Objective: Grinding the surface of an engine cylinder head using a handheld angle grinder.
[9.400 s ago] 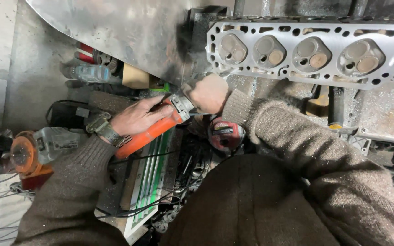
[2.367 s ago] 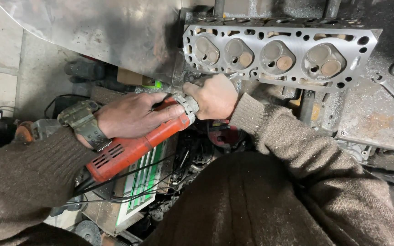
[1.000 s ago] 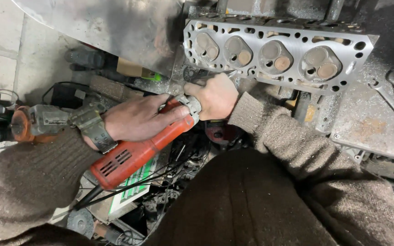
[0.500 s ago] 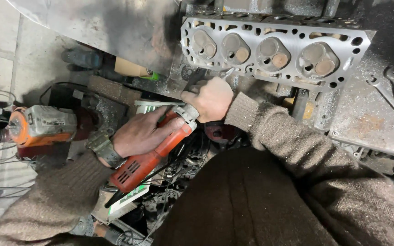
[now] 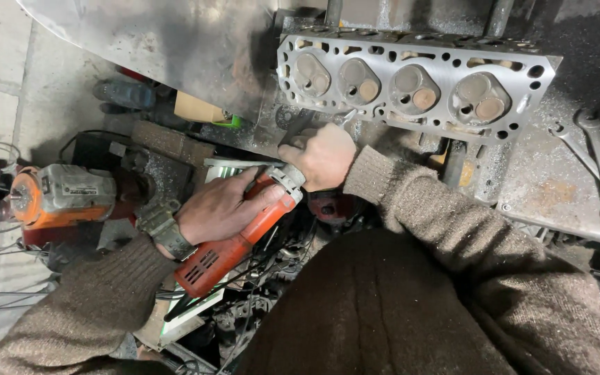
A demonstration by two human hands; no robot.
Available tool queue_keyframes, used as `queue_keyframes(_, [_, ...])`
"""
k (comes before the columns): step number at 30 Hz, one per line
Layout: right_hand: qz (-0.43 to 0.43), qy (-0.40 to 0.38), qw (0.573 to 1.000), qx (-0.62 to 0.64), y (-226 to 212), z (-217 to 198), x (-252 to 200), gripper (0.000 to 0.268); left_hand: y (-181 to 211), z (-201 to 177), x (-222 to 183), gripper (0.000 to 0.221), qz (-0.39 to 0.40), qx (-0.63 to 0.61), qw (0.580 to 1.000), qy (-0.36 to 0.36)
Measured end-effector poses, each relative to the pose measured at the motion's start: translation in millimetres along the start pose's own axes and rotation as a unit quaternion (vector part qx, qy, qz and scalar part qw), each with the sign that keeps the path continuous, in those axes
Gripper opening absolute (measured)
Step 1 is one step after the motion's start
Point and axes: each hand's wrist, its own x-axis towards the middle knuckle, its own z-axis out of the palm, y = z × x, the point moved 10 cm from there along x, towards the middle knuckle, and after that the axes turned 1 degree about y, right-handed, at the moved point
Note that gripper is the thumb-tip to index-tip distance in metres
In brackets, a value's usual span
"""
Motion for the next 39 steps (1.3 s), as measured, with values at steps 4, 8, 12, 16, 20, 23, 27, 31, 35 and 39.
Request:
queue_keyframes(4, [0.043,0.001,0.998,-0.047,0,-12,7,0.011,3,-5,3,0.079,0.006,0.009,1.000,-0.003])
queue_keyframes(8, [-0.012,-0.074,0.994,0.081,-7,-39,23,0.026,8,-8,4,0.077,0.015,0.018,1.000,0.000])
queue_keyframes(12, [0.076,0.014,0.995,-0.059,-6,-22,16,0.010,13,-4,-5,0.075,-0.005,0.006,1.000,-0.007])
queue_keyframes(16, [0.074,0.019,0.996,-0.050,-2,-26,16,0.011,11,-3,-4,0.075,-0.010,0.006,1.000,-0.004])
queue_keyframes(20, [0.114,0.043,0.989,-0.085,-7,-36,22,0.018,8,-2,-3,0.079,-0.015,0.017,1.000,-0.006])
queue_keyframes(23, [0.123,0.048,0.986,-0.100,-7,-37,19,0.015,7,-2,-3,0.076,-0.009,0.010,1.000,0.003])
queue_keyframes(27, [0.082,0.045,0.994,-0.063,-7,-36,19,0.019,7,-2,0,0.075,-0.004,0.009,1.000,0.011])
queue_keyframes(31, [0.095,0.049,0.992,-0.066,-6,-41,21,0.016,3,-1,0,0.075,-0.016,0.010,1.000,0.003])
queue_keyframes(35, [0.079,0.032,0.994,-0.071,-4,-30,14,0.010,2,-1,0,0.078,-0.010,0.019,1.000,-0.001])
queue_keyframes(39, [0.057,0.020,0.997,-0.053,5,-20,6,0.008,2,-1,2,0.079,-0.004,0.011,1.000,0.010])
